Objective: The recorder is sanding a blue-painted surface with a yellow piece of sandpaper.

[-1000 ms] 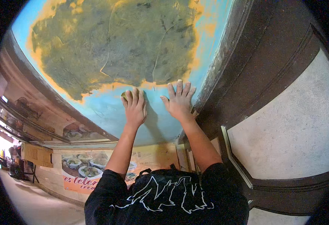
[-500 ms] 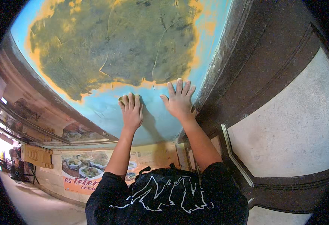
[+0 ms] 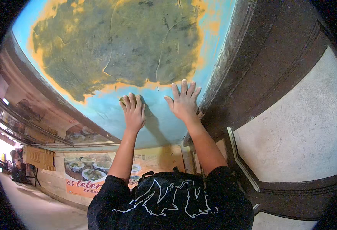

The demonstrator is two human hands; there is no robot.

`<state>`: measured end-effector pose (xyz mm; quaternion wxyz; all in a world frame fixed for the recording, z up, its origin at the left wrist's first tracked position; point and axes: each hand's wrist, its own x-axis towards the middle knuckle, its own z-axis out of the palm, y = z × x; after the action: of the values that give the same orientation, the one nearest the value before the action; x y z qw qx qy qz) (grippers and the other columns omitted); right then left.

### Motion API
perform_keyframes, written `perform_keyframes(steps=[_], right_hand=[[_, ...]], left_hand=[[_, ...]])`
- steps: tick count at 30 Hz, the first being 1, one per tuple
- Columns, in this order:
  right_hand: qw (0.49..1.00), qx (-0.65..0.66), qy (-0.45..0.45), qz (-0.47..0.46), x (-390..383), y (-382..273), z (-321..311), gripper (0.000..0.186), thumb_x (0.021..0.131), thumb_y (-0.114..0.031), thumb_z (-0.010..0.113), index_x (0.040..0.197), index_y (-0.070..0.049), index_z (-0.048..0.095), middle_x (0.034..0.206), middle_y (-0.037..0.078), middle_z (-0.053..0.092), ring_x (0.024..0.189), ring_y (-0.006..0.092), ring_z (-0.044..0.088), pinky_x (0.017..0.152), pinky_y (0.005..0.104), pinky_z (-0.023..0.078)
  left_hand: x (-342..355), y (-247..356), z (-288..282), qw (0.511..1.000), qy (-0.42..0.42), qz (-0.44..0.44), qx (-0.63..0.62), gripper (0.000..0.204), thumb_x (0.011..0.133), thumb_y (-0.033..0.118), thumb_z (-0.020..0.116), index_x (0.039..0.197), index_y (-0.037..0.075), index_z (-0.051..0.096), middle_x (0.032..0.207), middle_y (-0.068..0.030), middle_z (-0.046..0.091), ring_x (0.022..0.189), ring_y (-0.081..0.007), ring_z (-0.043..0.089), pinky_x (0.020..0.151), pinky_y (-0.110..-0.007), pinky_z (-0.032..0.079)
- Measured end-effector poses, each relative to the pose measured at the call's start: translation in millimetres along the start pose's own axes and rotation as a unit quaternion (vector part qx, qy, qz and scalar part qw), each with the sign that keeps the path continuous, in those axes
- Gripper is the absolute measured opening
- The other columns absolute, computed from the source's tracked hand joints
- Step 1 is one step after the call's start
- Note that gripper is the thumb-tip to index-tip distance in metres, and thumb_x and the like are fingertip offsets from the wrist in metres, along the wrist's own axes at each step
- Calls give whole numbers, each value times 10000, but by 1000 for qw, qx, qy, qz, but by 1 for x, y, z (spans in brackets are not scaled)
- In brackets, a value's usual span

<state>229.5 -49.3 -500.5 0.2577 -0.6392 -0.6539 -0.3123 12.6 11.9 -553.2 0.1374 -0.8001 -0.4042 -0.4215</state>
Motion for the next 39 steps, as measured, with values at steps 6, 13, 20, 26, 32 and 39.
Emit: perform_keyframes(steps=[6,13,20,26,32,39], right_hand=[[999,8,-37,28,-5,4,2,691,903,-492,529,1371,-11,362,1425,395,198,1284,678,63,969,778,28],[994,3,-96,42,-2,-1,-6,709,905,-514,508,1377,-2,375,1434,382,194,1291,666,61,974,776,29],[998,-23,-48,14,-5,3,3,728,907,-518,506,1394,-13,309,1440,385,167,1286,674,67,955,788,48],[999,-8,-34,17,-1,-7,-1,676,901,-515,517,1315,12,430,1394,411,246,1282,678,80,963,784,54],[999,-13,-26,17,-2,-3,1,711,880,-485,571,1343,19,378,1450,377,129,1280,681,62,954,791,59],[999,-7,-32,16,0,-9,4,708,885,-487,562,1350,12,374,1444,381,143,1288,669,50,958,788,46]], left_hand=[[25,8,-13,999,2,-23,-23,525,906,248,566,1389,87,440,1528,-188,247,1435,-404,110,1110,-619,78],[-6,-1,-3,999,-20,-26,-14,532,908,259,569,1392,94,422,1531,-178,243,1428,-415,127,1093,-641,114],[20,-13,-25,1000,-8,-25,-14,548,902,232,567,1408,98,407,1541,-171,222,1438,-398,101,1120,-600,48],[-12,-29,-11,1000,-13,-27,2,520,913,291,565,1385,102,454,1550,-153,209,1448,-370,85,1128,-584,48],[13,-30,-24,1000,-7,-18,13,542,923,304,559,1408,106,420,1552,-159,197,1447,-374,85,1126,-584,58],[-11,-38,-15,1000,-8,-30,6,556,919,286,557,1421,106,398,1556,-160,183,1447,-380,70,1124,-593,57]])
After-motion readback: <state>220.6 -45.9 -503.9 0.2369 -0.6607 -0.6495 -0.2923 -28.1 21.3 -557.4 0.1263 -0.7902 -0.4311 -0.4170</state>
